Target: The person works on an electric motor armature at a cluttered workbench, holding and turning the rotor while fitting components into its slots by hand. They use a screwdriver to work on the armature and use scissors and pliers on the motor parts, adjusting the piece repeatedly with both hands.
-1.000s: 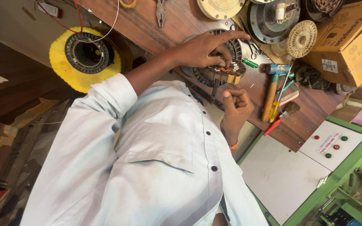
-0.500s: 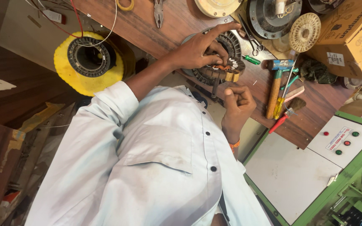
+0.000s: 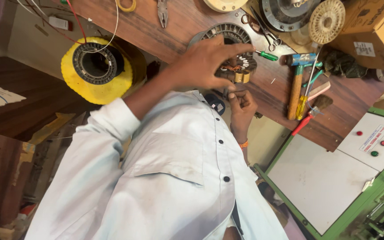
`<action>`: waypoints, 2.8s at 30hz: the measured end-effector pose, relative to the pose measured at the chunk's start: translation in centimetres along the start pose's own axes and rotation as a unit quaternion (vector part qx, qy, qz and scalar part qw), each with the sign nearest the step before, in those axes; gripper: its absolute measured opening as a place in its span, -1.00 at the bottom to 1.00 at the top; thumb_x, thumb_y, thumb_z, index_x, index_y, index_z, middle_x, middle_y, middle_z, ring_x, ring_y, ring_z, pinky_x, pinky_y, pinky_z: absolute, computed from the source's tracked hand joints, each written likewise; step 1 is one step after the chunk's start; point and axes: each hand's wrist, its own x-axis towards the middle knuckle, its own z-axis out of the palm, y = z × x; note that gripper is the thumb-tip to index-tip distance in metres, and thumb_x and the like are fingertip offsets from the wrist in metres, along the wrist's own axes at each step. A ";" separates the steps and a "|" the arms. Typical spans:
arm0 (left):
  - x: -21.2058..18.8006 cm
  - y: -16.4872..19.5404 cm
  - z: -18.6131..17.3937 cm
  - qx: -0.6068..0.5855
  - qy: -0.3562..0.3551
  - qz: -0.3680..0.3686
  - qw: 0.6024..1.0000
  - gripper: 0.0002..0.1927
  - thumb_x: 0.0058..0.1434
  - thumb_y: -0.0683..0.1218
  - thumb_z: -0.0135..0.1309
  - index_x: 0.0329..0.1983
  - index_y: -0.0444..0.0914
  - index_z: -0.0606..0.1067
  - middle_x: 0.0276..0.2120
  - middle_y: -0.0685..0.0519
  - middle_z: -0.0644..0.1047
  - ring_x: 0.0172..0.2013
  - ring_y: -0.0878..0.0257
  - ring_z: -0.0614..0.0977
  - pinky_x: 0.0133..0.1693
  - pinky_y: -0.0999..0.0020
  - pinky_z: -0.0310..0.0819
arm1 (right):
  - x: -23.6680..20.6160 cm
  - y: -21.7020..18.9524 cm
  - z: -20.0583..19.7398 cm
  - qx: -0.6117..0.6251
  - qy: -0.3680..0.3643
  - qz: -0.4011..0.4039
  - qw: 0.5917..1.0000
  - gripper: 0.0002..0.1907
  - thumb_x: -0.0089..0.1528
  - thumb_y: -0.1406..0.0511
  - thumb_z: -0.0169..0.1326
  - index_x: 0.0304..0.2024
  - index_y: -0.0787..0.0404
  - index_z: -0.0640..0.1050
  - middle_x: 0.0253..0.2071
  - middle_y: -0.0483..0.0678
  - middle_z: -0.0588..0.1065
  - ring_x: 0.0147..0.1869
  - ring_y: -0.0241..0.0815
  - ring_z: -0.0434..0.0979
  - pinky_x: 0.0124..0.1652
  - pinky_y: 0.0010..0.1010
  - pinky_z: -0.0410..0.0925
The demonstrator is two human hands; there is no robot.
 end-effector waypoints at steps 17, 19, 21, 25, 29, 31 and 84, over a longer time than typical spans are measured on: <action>-1.0 -1.7 7.4 0.167 0.244 0.130 0.946 -0.55 0.15 -0.05 0.40 0.07 -0.18 0.52 -0.04 0.13 0.56 -0.10 0.22 0.51 -0.10 0.24 0.35 | 5.1 -8.6 -4.8 -0.241 -0.018 -0.287 0.927 -0.89 0.31 0.47 0.27 -0.22 0.35 0.56 -0.43 -0.07 0.41 -0.42 -0.33 0.29 -0.37 -0.48 0.15; -0.9 -2.5 7.7 0.172 0.236 0.135 0.947 -0.56 0.16 -0.03 0.40 0.07 -0.17 0.52 -0.03 0.13 0.56 -0.09 0.22 0.52 -0.07 0.25 0.38 | 6.6 -9.7 -4.0 -0.257 -0.065 -0.340 0.902 -0.90 0.28 0.50 0.25 -0.17 0.36 0.59 -0.30 0.01 0.58 -0.40 -0.30 0.42 -0.39 -0.48 0.23; -0.9 -3.2 8.1 0.177 0.236 0.144 0.945 -0.57 0.17 -0.02 0.40 0.04 -0.17 0.51 -0.03 0.13 0.56 -0.08 0.21 0.52 -0.06 0.24 0.39 | 8.0 -10.6 -3.5 -0.274 -0.098 -0.346 0.892 -0.89 0.27 0.51 0.25 -0.15 0.36 0.60 -0.32 0.02 0.57 -0.40 -0.25 0.44 -0.38 -0.45 0.25; -0.9 -3.8 8.4 0.184 0.246 0.154 0.939 -0.58 0.14 -0.03 0.41 -0.06 -0.18 0.45 -0.01 0.10 0.54 -0.07 0.18 0.51 -0.04 0.20 0.40 | 11.7 -11.2 -2.2 -0.278 -0.198 -0.330 0.880 -0.91 0.29 0.49 0.26 -0.17 0.29 0.62 -0.33 0.01 0.57 -0.34 -0.24 0.57 -0.34 -0.44 0.36; -0.9 -3.4 7.9 0.167 0.243 0.162 0.942 -0.55 0.12 -0.02 0.44 -0.07 -0.18 0.42 -0.03 0.11 0.51 -0.07 0.19 0.50 -0.02 0.19 0.39 | 15.3 -11.7 -0.5 -0.358 -0.255 -0.315 0.841 -0.92 0.26 0.45 0.28 -0.18 0.27 0.66 -0.36 0.02 0.59 -0.40 -0.15 0.58 -0.40 -0.36 0.34; -1.0 -3.1 7.5 0.172 0.240 0.156 0.943 -0.55 0.11 -0.02 0.43 -0.07 -0.18 0.44 -0.03 0.13 0.51 -0.07 0.20 0.49 -0.02 0.20 0.39 | 16.6 -12.2 0.1 -0.395 -0.277 -0.357 0.800 -0.92 0.27 0.42 0.31 -0.18 0.24 0.68 -0.37 0.05 0.60 -0.40 -0.10 0.59 -0.38 -0.33 0.38; 0.6 -1.7 6.2 0.009 0.214 -0.048 0.976 -0.18 0.13 -0.04 0.47 0.43 -0.09 0.33 -0.09 0.02 0.59 -0.13 0.18 0.63 -0.12 0.29 0.58 | 1.2 5.4 -1.5 0.067 0.138 0.015 0.988 -0.78 0.38 0.36 0.15 -0.35 0.21 0.43 -0.59 -0.29 0.24 -0.54 -0.54 0.08 -0.52 -0.59 -0.03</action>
